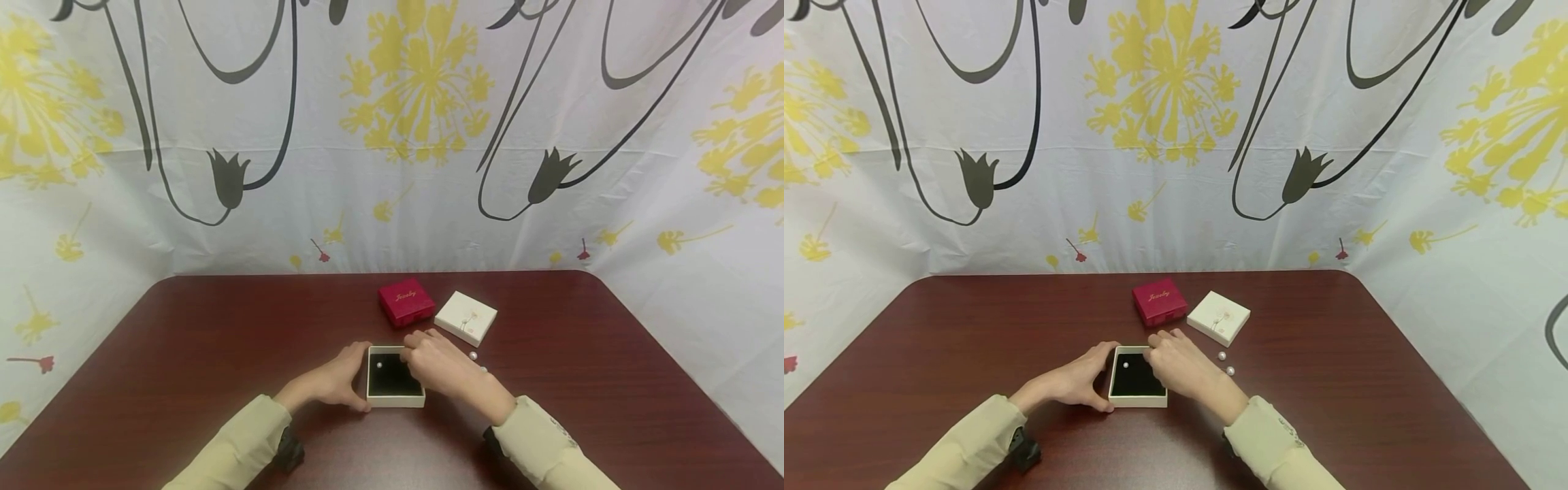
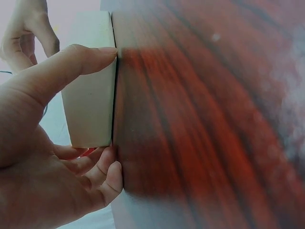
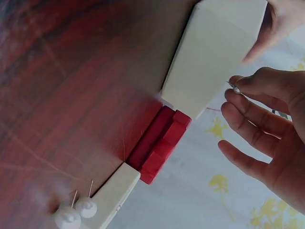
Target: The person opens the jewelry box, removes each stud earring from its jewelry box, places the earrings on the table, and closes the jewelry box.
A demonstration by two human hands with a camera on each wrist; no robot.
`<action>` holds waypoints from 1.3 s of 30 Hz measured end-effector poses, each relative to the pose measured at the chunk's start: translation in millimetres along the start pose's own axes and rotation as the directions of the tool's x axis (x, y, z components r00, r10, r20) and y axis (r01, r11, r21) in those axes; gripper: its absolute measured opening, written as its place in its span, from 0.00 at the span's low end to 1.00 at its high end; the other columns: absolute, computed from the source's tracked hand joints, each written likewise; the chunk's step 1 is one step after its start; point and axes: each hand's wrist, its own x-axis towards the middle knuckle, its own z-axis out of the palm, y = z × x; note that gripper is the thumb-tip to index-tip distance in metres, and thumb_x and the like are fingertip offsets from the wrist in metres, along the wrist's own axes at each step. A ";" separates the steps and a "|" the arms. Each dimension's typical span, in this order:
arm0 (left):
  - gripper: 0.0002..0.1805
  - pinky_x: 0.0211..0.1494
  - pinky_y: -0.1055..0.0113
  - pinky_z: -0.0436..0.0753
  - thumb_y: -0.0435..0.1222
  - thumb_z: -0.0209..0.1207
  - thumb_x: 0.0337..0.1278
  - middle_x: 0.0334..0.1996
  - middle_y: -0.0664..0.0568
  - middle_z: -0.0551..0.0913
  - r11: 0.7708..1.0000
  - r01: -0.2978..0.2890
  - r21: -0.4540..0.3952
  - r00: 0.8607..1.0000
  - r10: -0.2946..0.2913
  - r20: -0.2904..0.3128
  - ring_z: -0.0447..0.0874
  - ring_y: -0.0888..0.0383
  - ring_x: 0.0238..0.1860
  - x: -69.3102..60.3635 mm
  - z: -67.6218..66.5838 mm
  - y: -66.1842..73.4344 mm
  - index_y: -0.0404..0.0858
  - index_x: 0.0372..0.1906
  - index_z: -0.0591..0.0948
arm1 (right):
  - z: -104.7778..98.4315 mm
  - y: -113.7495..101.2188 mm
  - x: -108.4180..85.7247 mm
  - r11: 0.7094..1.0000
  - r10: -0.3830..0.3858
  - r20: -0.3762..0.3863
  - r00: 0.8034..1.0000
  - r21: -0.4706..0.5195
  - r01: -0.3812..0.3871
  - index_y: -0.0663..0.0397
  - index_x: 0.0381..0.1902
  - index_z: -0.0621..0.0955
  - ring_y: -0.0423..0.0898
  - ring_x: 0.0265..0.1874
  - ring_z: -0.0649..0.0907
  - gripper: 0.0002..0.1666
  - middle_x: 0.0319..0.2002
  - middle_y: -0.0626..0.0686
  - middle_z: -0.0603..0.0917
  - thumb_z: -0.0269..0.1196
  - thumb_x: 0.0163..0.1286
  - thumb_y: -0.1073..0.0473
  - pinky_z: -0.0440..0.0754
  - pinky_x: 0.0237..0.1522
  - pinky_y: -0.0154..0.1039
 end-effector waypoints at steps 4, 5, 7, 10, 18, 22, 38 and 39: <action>0.48 0.56 0.53 0.65 0.37 0.72 0.25 0.48 0.44 0.66 1.000 0.012 -0.002 1.000 -0.012 0.002 0.63 0.49 0.52 -0.1 0.3 -0.1 0.28 0.57 0.58 | -1.6 4.1 -1.4 0.999 0.017 -0.043 0.999 0.032 -0.015 0.50 0.21 0.80 0.43 0.23 0.75 0.03 0.20 0.46 0.74 0.63 0.47 0.65 0.71 0.30 0.36; 0.49 0.56 0.53 0.65 0.37 0.72 0.25 0.49 0.44 0.66 1.000 0.014 -0.002 1.000 -0.014 0.003 0.63 0.48 0.53 0.0 0.4 -0.2 0.28 0.57 0.58 | -1.9 5.2 -1.9 0.999 0.022 -0.050 0.998 0.040 -0.020 0.51 0.20 0.80 0.43 0.23 0.75 0.04 0.19 0.46 0.74 0.63 0.47 0.65 0.71 0.30 0.36; 0.49 0.57 0.52 0.65 0.37 0.72 0.25 0.49 0.43 0.66 1.000 0.017 -0.002 1.000 -0.017 0.001 0.63 0.48 0.53 0.2 0.5 -0.2 0.27 0.57 0.58 | -2.5 7.7 -3.3 0.998 0.029 -0.061 0.998 0.049 -0.026 0.51 0.19 0.79 0.43 0.22 0.75 0.04 0.19 0.46 0.74 0.63 0.47 0.65 0.71 0.29 0.35; 0.49 0.57 0.51 0.64 0.37 0.72 0.24 0.50 0.42 0.66 1.000 0.016 -0.003 1.000 -0.016 -0.002 0.63 0.46 0.54 0.4 0.6 0.2 0.26 0.57 0.57 | -4.0 11.8 -5.7 0.998 0.036 -0.065 0.997 0.062 -0.032 0.51 0.18 0.78 0.43 0.20 0.75 0.05 0.17 0.46 0.73 0.63 0.46 0.66 0.71 0.29 0.35; 0.50 0.58 0.51 0.64 0.36 0.72 0.24 0.51 0.40 0.65 1.000 0.018 -0.002 1.000 -0.018 -0.002 0.62 0.45 0.55 0.1 0.5 0.9 0.25 0.58 0.57 | -6.9 22.8 -13.5 0.992 0.070 -0.051 0.996 0.112 -0.064 0.52 0.16 0.76 0.42 0.18 0.74 0.08 0.15 0.45 0.72 0.61 0.47 0.69 0.73 0.26 0.36; 0.51 0.58 0.51 0.63 0.36 0.72 0.24 0.51 0.40 0.65 1.000 0.024 -0.007 1.000 -0.024 0.001 0.62 0.45 0.55 0.1 0.1 1.3 0.25 0.58 0.56 | -7.0 27.1 -18.6 0.988 0.098 -0.050 0.994 0.126 -0.091 0.52 0.16 0.76 0.41 0.17 0.74 0.07 0.16 0.46 0.72 0.61 0.46 0.69 0.73 0.24 0.37; 0.51 0.58 0.51 0.63 0.37 0.72 0.24 0.52 0.40 0.65 1.000 0.029 -0.001 1.000 -0.029 0.000 0.62 0.45 0.56 0.5 1.1 0.4 0.24 0.58 0.56 | -4.6 40.8 -38.1 0.960 0.185 0.053 0.981 0.205 -0.192 0.51 0.16 0.76 0.39 0.16 0.75 0.09 0.19 0.44 0.78 0.63 0.44 0.70 0.74 0.22 0.34; 0.52 0.58 0.51 0.63 0.37 0.72 0.24 0.52 0.40 0.65 1.000 0.030 -0.002 1.000 -0.030 0.000 0.62 0.45 0.56 0.4 1.0 0.4 0.24 0.58 0.56 | -4.4 41.5 -39.4 0.958 0.187 0.059 0.981 0.210 -0.195 0.51 0.17 0.77 0.39 0.16 0.76 0.09 0.19 0.44 0.78 0.63 0.44 0.70 0.74 0.22 0.33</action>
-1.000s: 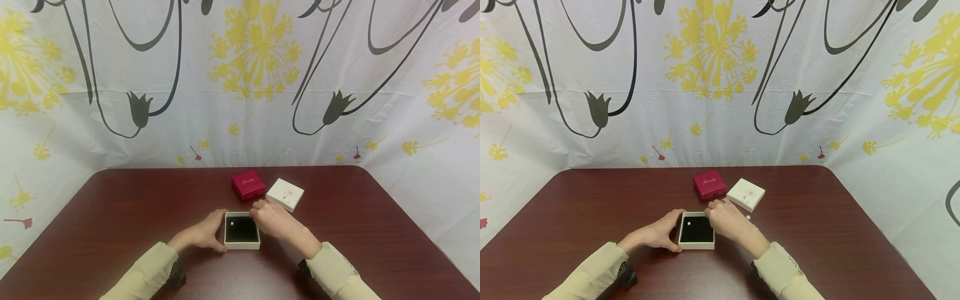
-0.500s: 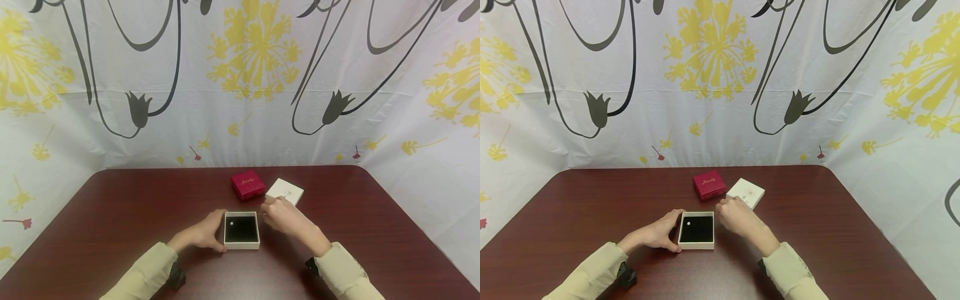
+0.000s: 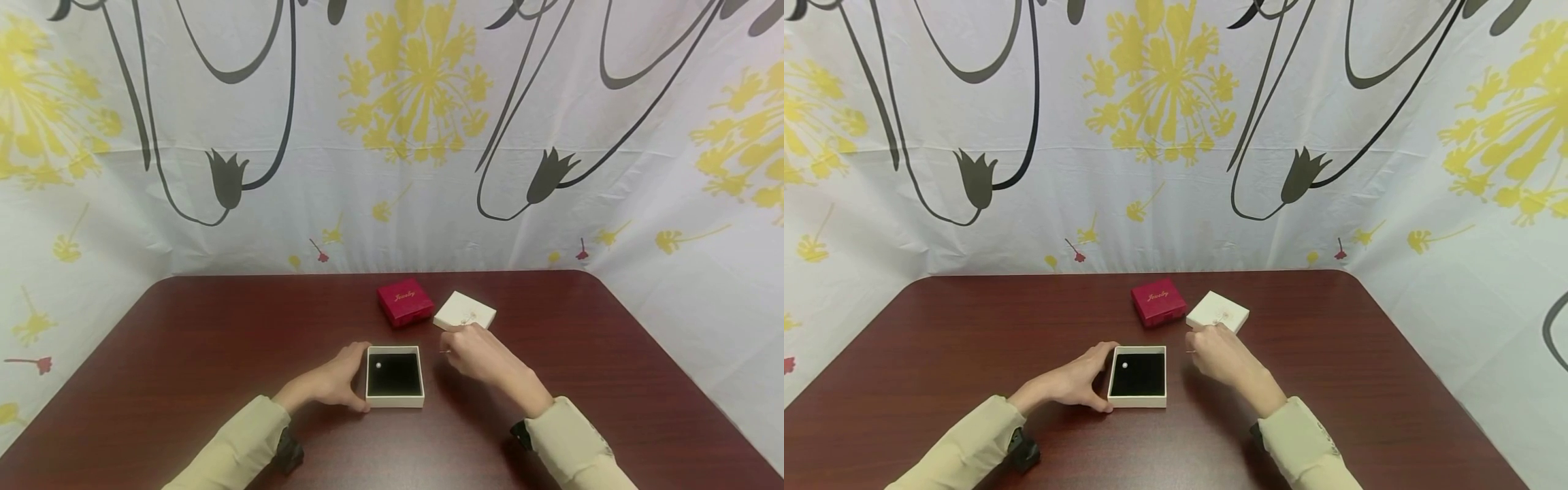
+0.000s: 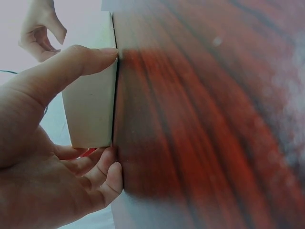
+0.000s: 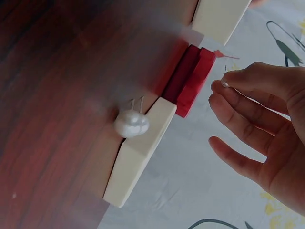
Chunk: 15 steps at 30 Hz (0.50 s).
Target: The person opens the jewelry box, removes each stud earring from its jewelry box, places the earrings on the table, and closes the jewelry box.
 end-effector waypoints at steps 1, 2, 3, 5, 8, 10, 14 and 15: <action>0.52 0.58 0.51 0.64 0.37 0.72 0.24 0.52 0.40 0.65 1.000 0.000 0.000 1.000 0.000 0.001 0.62 0.45 0.56 -0.1 -0.1 0.0 0.24 0.59 0.56 | 0.0 1.1 -1.2 1.000 0.002 0.005 1.000 0.004 -0.002 0.52 0.17 0.76 0.39 0.16 0.75 0.09 0.19 0.44 0.78 0.63 0.44 0.70 0.74 0.21 0.33; 0.51 0.58 0.51 0.64 0.37 0.72 0.24 0.51 0.40 0.65 1.000 0.000 0.000 1.000 0.000 0.002 0.62 0.45 0.56 -0.1 -0.1 0.1 0.24 0.58 0.56 | 0.2 2.1 -2.5 1.000 0.006 0.013 1.000 0.006 -0.006 0.52 0.17 0.76 0.39 0.16 0.74 0.09 0.19 0.44 0.77 0.63 0.45 0.70 0.73 0.21 0.33; 0.51 0.58 0.51 0.64 0.37 0.72 0.24 0.51 0.40 0.65 1.000 0.000 -0.001 1.000 0.000 0.003 0.62 0.45 0.55 -0.2 -0.2 0.1 0.24 0.58 0.56 | 0.0 3.0 -3.5 1.000 0.008 0.020 1.000 0.009 -0.008 0.52 0.17 0.76 0.38 0.16 0.74 0.08 0.19 0.44 0.77 0.63 0.45 0.70 0.73 0.21 0.33; 0.51 0.58 0.51 0.64 0.37 0.72 0.25 0.51 0.41 0.65 1.000 0.000 -0.003 1.000 0.000 0.005 0.62 0.46 0.55 -0.3 -0.5 0.4 0.25 0.58 0.56 | -0.5 4.6 -5.5 1.000 0.020 0.039 0.999 0.012 -0.021 0.52 0.18 0.76 0.38 0.16 0.72 0.08 0.18 0.44 0.76 0.63 0.45 0.70 0.71 0.19 0.32; 0.51 0.57 0.51 0.65 0.37 0.72 0.25 0.50 0.42 0.65 1.000 0.000 -0.006 1.000 0.000 0.008 0.62 0.47 0.54 -0.4 -0.9 0.7 0.25 0.58 0.56 | -1.4 6.6 -7.7 0.999 0.048 0.075 0.996 0.018 -0.049 0.51 0.16 0.75 0.37 0.14 0.69 0.10 0.15 0.42 0.73 0.63 0.45 0.70 0.69 0.17 0.31; 0.50 0.57 0.51 0.65 0.37 0.72 0.25 0.50 0.42 0.65 1.000 0.000 -0.007 1.000 0.001 0.010 0.62 0.47 0.54 -0.7 -1.2 1.1 0.25 0.58 0.56 | -2.2 7.7 -8.9 0.997 0.067 0.099 0.993 0.023 -0.070 0.50 0.14 0.73 0.36 0.14 0.66 0.12 0.13 0.41 0.70 0.62 0.44 0.71 0.66 0.16 0.30; 0.50 0.56 0.51 0.65 0.37 0.72 0.25 0.49 0.42 0.65 1.000 -0.002 -0.007 1.000 0.002 0.011 0.62 0.47 0.54 -0.7 -1.3 1.1 0.26 0.58 0.57 | -3.4 9.2 -11.3 0.994 0.097 0.134 0.986 0.029 -0.101 0.49 0.12 0.70 0.36 0.13 0.64 0.14 0.12 0.40 0.66 0.61 0.43 0.71 0.63 0.16 0.29; 0.50 0.56 0.51 0.65 0.37 0.72 0.25 0.49 0.42 0.65 1.000 -0.002 -0.007 1.000 0.002 0.011 0.62 0.47 0.54 -0.6 -1.3 1.1 0.26 0.58 0.57 | -3.5 9.5 -11.9 0.994 0.103 0.143 0.984 0.030 -0.109 0.49 0.12 0.70 0.36 0.13 0.63 0.14 0.12 0.40 0.65 0.61 0.42 0.71 0.62 0.16 0.29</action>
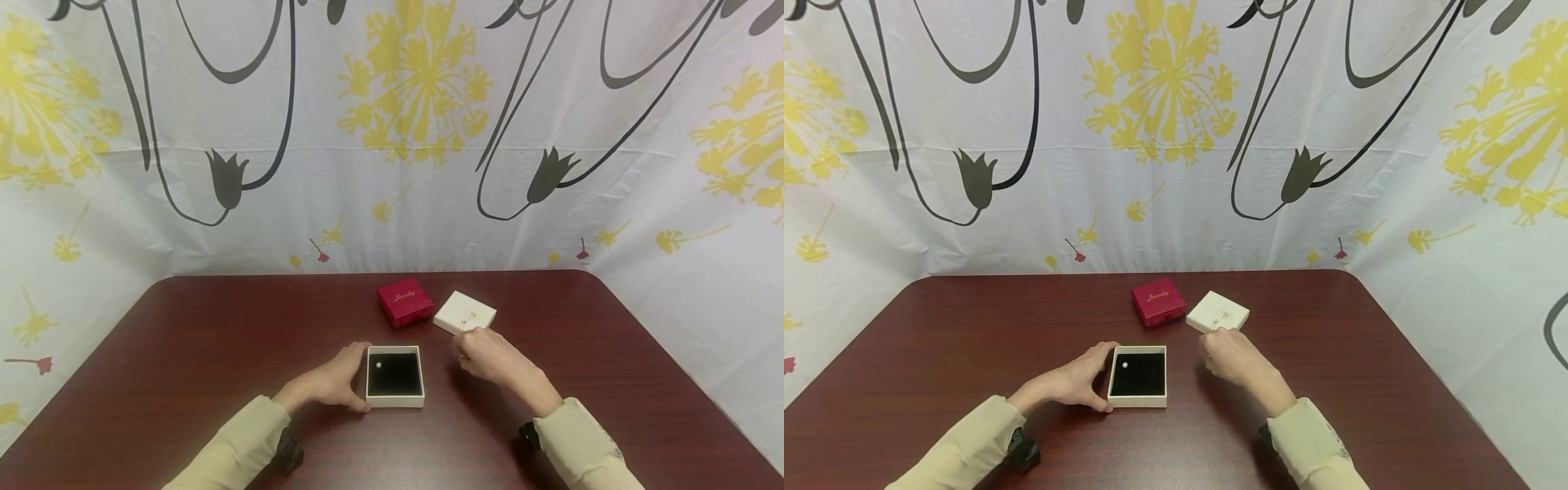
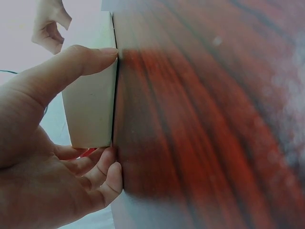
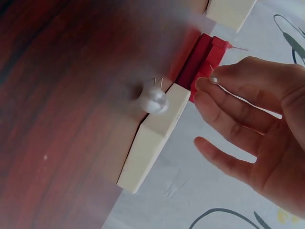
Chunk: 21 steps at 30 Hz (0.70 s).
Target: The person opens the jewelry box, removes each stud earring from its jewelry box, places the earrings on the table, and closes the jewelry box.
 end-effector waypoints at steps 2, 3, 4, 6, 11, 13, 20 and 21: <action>0.50 0.57 0.51 0.65 0.37 0.72 0.25 0.50 0.42 0.65 1.000 0.001 0.003 1.000 -0.001 -0.002 0.62 0.47 0.54 0.3 0.3 -0.5 0.25 0.58 0.56 | 0.1 0.7 -1.3 1.000 0.019 0.021 1.000 0.003 -0.019 0.49 0.12 0.70 0.36 0.13 0.64 0.14 0.11 0.40 0.66 0.61 0.42 0.71 0.63 0.15 0.30; 0.50 0.57 0.51 0.65 0.37 0.72 0.25 0.50 0.42 0.65 1.000 0.000 0.005 1.000 0.000 -0.003 0.62 0.47 0.54 0.3 0.5 -0.6 0.25 0.58 0.56 | 0.3 1.0 -1.9 1.000 0.029 0.031 0.999 0.004 -0.029 0.49 0.11 0.70 0.36 0.13 0.64 0.14 0.11 0.40 0.66 0.60 0.43 0.71 0.63 0.15 0.30; 0.51 0.57 0.51 0.65 0.37 0.72 0.25 0.50 0.42 0.65 1.000 0.001 0.008 1.000 -0.001 -0.004 0.62 0.47 0.54 0.2 0.6 -0.6 0.25 0.58 0.56 | 0.3 1.2 -2.5 0.999 0.039 0.043 0.998 0.006 -0.039 0.49 0.12 0.70 0.36 0.13 0.65 0.13 0.12 0.40 0.66 0.60 0.43 0.71 0.63 0.15 0.30; 0.51 0.57 0.52 0.64 0.37 0.72 0.25 0.50 0.41 0.65 1.000 0.000 0.011 1.000 0.000 -0.006 0.62 0.46 0.55 0.3 0.7 -0.8 0.25 0.58 0.56 | 0.6 1.8 -3.6 0.998 0.061 0.066 0.996 0.011 -0.062 0.49 0.12 0.71 0.37 0.13 0.65 0.13 0.12 0.41 0.66 0.60 0.43 0.71 0.64 0.15 0.31; 0.50 0.57 0.51 0.65 0.36 0.72 0.24 0.50 0.42 0.66 1.000 -0.003 0.014 1.000 0.003 -0.009 0.63 0.46 0.54 0.2 0.9 -0.9 0.25 0.58 0.57 | 0.5 2.7 -5.4 0.996 0.093 0.101 0.991 0.006 -0.094 0.49 0.12 0.71 0.38 0.13 0.66 0.13 0.12 0.41 0.67 0.60 0.42 0.71 0.65 0.16 0.33; 0.50 0.57 0.52 0.65 0.36 0.72 0.24 0.50 0.42 0.66 1.000 -0.002 0.017 1.000 0.002 -0.009 0.63 0.47 0.54 0.4 0.8 -1.1 0.25 0.58 0.57 | 0.5 3.1 -5.7 0.995 0.094 0.106 0.990 0.003 -0.095 0.50 0.12 0.71 0.38 0.14 0.67 0.12 0.12 0.42 0.67 0.60 0.42 0.71 0.66 0.17 0.33; 0.50 0.57 0.52 0.65 0.37 0.72 0.25 0.50 0.43 0.66 1.000 0.003 0.019 1.000 -0.003 -0.002 0.63 0.48 0.54 0.5 1.4 -2.8 0.27 0.58 0.57 | 1.0 3.4 -5.9 0.996 0.089 0.121 0.989 0.011 -0.091 0.50 0.11 0.71 0.38 0.13 0.66 0.13 0.12 0.42 0.68 0.60 0.42 0.71 0.65 0.16 0.32; 0.50 0.57 0.52 0.65 0.38 0.72 0.25 0.50 0.43 0.66 1.000 0.004 0.019 1.000 -0.004 0.000 0.62 0.48 0.54 0.4 1.3 -2.8 0.27 0.58 0.57 | 0.9 3.3 -5.9 0.995 0.092 0.126 0.988 0.012 -0.094 0.50 0.11 0.71 0.38 0.14 0.67 0.12 0.12 0.42 0.68 0.60 0.42 0.71 0.66 0.16 0.32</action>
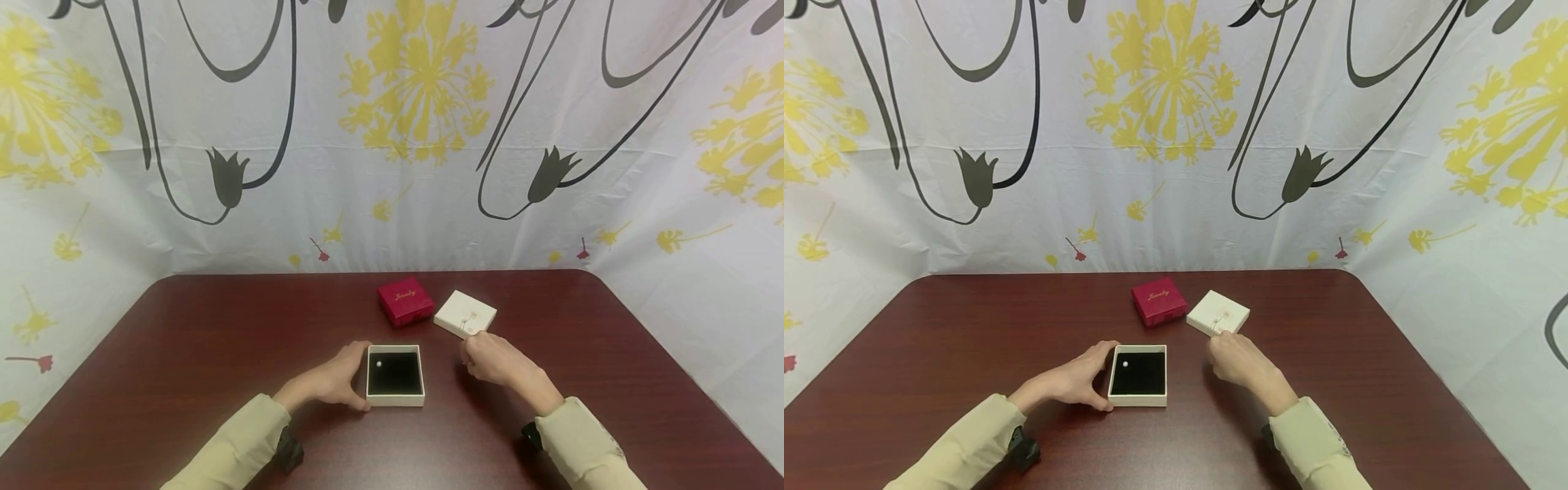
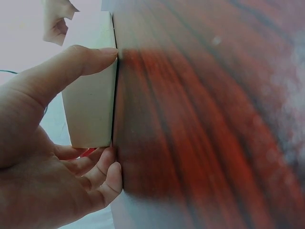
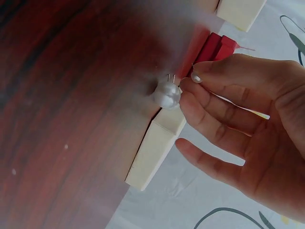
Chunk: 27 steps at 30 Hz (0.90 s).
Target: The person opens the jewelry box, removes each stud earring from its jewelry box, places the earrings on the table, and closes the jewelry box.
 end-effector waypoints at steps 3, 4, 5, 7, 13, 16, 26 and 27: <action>0.51 0.58 0.52 0.64 0.38 0.72 0.25 0.51 0.42 0.65 1.000 0.006 0.000 1.000 -0.006 0.005 0.62 0.47 0.55 0.3 0.0 0.1 0.26 0.59 0.56 | -0.4 0.0 0.0 1.000 0.011 0.016 1.000 0.010 -0.011 0.51 0.12 0.72 0.39 0.14 0.68 0.12 0.13 0.43 0.69 0.60 0.42 0.72 0.67 0.16 0.32; 0.51 0.58 0.52 0.64 0.38 0.72 0.25 0.51 0.42 0.65 1.000 0.005 0.000 1.000 -0.005 0.005 0.62 0.47 0.55 0.5 -0.1 0.2 0.26 0.59 0.56 | -0.6 -0.1 -0.1 1.000 0.011 0.018 1.000 0.011 -0.011 0.51 0.12 0.72 0.39 0.14 0.68 0.12 0.13 0.43 0.70 0.60 0.42 0.72 0.67 0.16 0.33; 0.51 0.59 0.52 0.63 0.38 0.72 0.25 0.51 0.41 0.65 1.000 0.005 0.000 1.000 -0.005 0.004 0.61 0.46 0.56 0.6 0.0 0.3 0.26 0.59 0.56 | -0.7 -0.1 -0.2 1.000 0.009 0.017 1.000 0.012 -0.009 0.51 0.12 0.72 0.39 0.14 0.68 0.12 0.13 0.43 0.70 0.60 0.41 0.72 0.67 0.16 0.33; 0.52 0.59 0.51 0.63 0.38 0.72 0.25 0.52 0.40 0.65 1.000 0.001 0.002 1.000 -0.001 0.000 0.61 0.45 0.57 0.7 0.0 0.5 0.25 0.59 0.56 | -0.7 0.3 -0.4 1.000 0.002 0.013 1.000 0.014 -0.002 0.51 0.11 0.72 0.38 0.14 0.68 0.12 0.13 0.42 0.70 0.59 0.41 0.72 0.66 0.16 0.32; 0.51 0.60 0.51 0.62 0.37 0.72 0.24 0.52 0.39 0.65 1.000 -0.006 0.005 1.000 0.006 -0.007 0.60 0.42 0.57 1.1 0.4 -0.1 0.24 0.58 0.56 | 2.4 1.7 -0.5 1.000 -0.027 0.004 1.000 0.011 0.027 0.50 0.10 0.72 0.38 0.13 0.68 0.13 0.12 0.42 0.70 0.58 0.39 0.73 0.66 0.15 0.31; 0.51 0.60 0.51 0.62 0.37 0.72 0.24 0.52 0.39 0.65 1.000 -0.005 0.003 1.000 0.005 -0.007 0.60 0.43 0.57 1.0 0.5 -0.1 0.24 0.58 0.56 | 3.9 1.5 -0.2 0.999 -0.039 0.002 0.999 0.007 0.039 0.50 0.10 0.71 0.37 0.13 0.66 0.13 0.12 0.41 0.69 0.58 0.38 0.74 0.65 0.15 0.31; 0.51 0.60 0.51 0.62 0.37 0.72 0.24 0.52 0.40 0.65 1.000 -0.001 0.003 1.000 0.001 -0.012 0.61 0.43 0.57 0.8 0.9 -0.8 0.24 0.58 0.56 | 5.8 -1.9 2.4 1.000 -0.020 0.021 1.000 -0.004 0.021 0.50 0.09 0.69 0.37 0.13 0.63 0.15 0.11 0.40 0.63 0.57 0.38 0.74 0.62 0.15 0.31; 0.52 0.60 0.51 0.62 0.37 0.72 0.24 0.52 0.39 0.65 1.000 -0.002 0.004 1.000 0.002 -0.012 0.60 0.43 0.57 0.7 0.9 -0.9 0.24 0.58 0.56 | 6.0 -2.4 2.6 1.000 -0.019 0.024 1.000 -0.002 0.019 0.49 0.08 0.68 0.37 0.13 0.62 0.15 0.11 0.40 0.62 0.57 0.38 0.74 0.61 0.15 0.31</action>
